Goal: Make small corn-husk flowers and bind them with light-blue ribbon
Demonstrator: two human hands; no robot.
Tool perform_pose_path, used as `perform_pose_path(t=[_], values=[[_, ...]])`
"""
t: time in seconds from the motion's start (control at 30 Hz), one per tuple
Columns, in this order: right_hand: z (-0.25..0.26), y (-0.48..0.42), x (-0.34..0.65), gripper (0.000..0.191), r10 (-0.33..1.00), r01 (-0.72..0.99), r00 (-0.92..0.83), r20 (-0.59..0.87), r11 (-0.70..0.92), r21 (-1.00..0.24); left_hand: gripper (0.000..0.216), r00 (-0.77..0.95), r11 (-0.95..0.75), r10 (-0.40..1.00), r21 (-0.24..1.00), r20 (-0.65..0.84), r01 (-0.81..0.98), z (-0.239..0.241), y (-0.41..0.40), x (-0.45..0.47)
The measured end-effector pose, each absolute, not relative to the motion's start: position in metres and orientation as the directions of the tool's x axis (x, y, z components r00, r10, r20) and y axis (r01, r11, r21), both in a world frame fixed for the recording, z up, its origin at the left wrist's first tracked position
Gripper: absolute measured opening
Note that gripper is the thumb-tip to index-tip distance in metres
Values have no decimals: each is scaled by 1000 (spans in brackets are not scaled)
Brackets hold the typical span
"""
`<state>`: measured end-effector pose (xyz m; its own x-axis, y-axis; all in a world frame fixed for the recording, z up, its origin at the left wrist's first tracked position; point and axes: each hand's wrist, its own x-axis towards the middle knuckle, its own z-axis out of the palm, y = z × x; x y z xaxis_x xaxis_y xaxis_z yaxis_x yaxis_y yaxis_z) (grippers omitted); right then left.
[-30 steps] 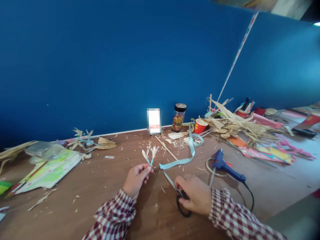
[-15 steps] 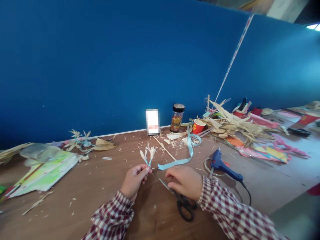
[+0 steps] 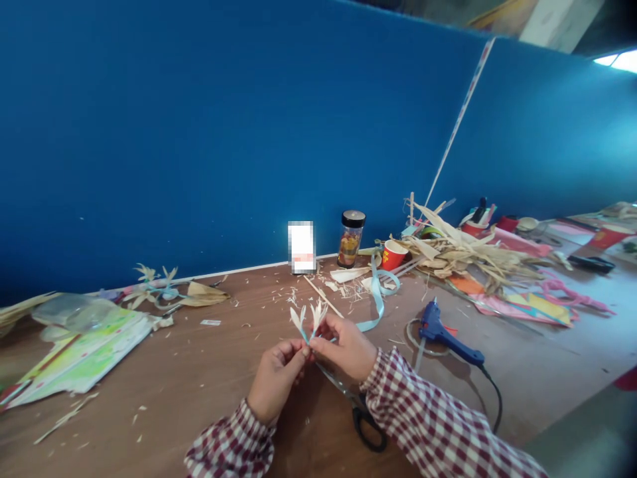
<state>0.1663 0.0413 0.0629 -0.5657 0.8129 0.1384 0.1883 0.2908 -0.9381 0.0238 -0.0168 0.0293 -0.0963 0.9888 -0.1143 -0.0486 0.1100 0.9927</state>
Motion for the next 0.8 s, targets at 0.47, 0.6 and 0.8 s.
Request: perform_pose_path(t=[0.47,0.6,0.8], values=[[45,39,151,17,862,81,-498,91,150,-985,23,-117,133,982,982,-149,-136,25,-14,22],[42,38,151,16,874,104,-475,100,168,-980,24,-122,139,980,981,-155,-135,26,-15,22],[40,38,149,16,886,82,-452,99,152,-985,26,-131,154,976,976,-175,-154,28,-15,22]])
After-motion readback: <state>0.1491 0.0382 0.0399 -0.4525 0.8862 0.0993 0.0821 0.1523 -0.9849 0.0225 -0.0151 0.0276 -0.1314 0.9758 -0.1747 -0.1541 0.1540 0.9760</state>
